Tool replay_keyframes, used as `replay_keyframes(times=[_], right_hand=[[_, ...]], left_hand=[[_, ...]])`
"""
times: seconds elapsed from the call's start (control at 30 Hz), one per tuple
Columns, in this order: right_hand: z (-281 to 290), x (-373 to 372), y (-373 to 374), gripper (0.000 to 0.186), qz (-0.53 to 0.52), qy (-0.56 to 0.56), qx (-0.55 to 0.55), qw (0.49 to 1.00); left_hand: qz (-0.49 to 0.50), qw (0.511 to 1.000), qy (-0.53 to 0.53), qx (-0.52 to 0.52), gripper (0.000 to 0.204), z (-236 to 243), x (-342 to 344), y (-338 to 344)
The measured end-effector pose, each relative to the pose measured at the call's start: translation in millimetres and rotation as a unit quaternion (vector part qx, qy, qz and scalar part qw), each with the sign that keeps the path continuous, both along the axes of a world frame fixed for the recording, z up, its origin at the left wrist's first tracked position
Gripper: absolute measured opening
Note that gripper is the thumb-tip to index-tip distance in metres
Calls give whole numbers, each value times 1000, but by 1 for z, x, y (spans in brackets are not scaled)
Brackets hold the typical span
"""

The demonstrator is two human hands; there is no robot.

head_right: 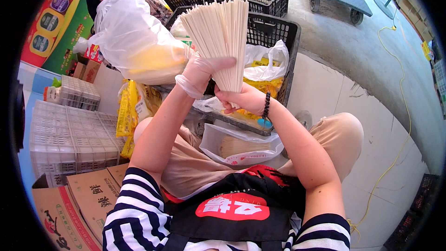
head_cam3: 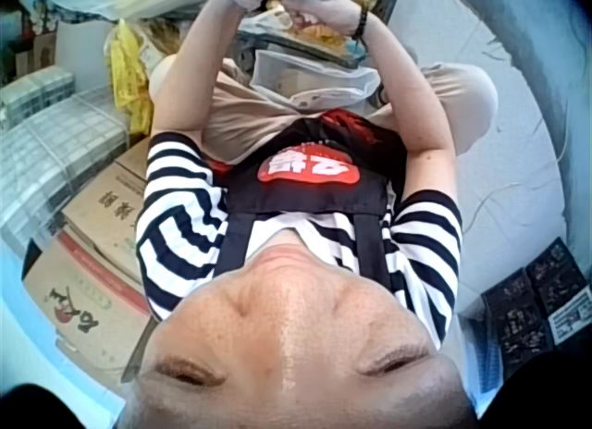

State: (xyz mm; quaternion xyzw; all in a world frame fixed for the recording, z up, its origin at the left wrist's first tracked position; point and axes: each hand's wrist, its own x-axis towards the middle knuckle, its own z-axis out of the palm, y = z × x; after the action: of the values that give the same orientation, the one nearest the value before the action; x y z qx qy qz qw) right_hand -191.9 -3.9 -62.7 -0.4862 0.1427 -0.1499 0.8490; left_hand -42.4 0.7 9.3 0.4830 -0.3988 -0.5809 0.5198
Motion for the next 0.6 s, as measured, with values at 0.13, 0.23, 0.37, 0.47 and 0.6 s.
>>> replay_keyframes(times=[0.13, 0.23, 0.37, 0.47, 0.6], right_hand=[[0, 1, 1, 19, -5, 8, -4, 1000], [-2, 0, 2, 18, -10, 5, -22, 1000], [4, -2, 2, 18, -12, -2, -35, 999], [5, -2, 2, 18, -15, -1, -50, 999], [5, -1, 6, 18, -38, -16, -41, 998]], left_hand=[[6, 1000, -9, 6, 40, 4, -1, 2], [5, 1000, -19, -6, 39, 6, -3, 4], [-11, 998, 60, -23, 34, 13, 5, 4], [4, 997, 73, -28, 32, 11, 11, 1], [1, 998, 45, -41, 29, 13, 8, 3]])
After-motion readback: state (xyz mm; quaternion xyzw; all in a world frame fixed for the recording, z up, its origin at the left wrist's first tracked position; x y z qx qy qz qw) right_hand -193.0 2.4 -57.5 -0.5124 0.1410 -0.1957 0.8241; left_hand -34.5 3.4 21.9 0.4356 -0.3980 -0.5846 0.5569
